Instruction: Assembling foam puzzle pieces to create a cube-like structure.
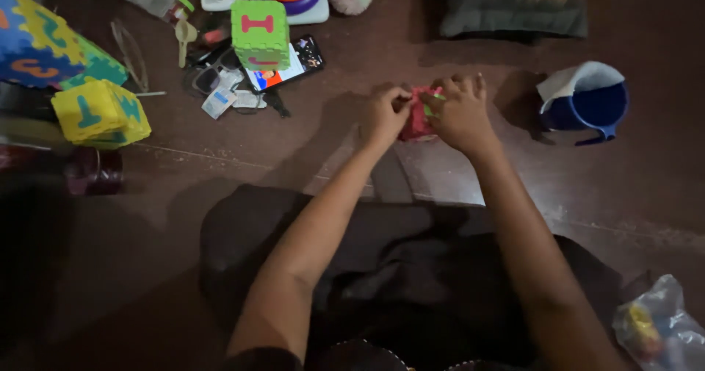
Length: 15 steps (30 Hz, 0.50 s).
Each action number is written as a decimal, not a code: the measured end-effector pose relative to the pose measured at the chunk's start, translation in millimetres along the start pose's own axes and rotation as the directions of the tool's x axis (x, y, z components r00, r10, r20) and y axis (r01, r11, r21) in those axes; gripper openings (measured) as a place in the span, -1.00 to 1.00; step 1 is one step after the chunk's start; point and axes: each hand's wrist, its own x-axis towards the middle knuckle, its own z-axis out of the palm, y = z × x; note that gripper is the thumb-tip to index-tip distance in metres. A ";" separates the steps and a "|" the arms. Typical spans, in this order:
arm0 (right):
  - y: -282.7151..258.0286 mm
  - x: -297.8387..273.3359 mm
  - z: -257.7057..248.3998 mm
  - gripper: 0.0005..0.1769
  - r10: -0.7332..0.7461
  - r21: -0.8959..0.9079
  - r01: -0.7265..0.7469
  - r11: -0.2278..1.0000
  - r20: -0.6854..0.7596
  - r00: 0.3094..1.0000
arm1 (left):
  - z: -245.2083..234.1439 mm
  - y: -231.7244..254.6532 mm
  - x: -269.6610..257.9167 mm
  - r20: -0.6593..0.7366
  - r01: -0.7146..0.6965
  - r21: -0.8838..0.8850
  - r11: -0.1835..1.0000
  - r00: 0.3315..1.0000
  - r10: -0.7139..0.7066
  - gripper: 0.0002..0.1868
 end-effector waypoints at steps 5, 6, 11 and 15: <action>-0.2 -4.6 4.8 -0.52 0.041 0.073 -0.039 0.997 -0.036 0.999 | 7.3 -7.0 4.1 0.056 0.018 -0.181 0.983 0.998 -0.008 -0.78; -2.6 -5.8 3.8 -0.51 0.048 0.095 -0.044 0.995 -0.041 0.998 | 2.0 0.8 2.3 0.062 0.002 -0.214 0.977 0.998 0.012 -0.74; -5.2 -16.2 19.4 -0.47 0.060 0.122 -0.048 0.991 -0.094 0.994 | -22.0 42.4 -10.7 0.033 -0.179 -0.007 0.984 0.983 0.180 -0.65; 0.3 -11.3 30.0 -0.29 0.134 0.199 -0.135 0.971 0.016 0.991 | -39.4 58.4 -9.3 0.107 -0.278 0.148 0.949 0.959 0.264 -0.60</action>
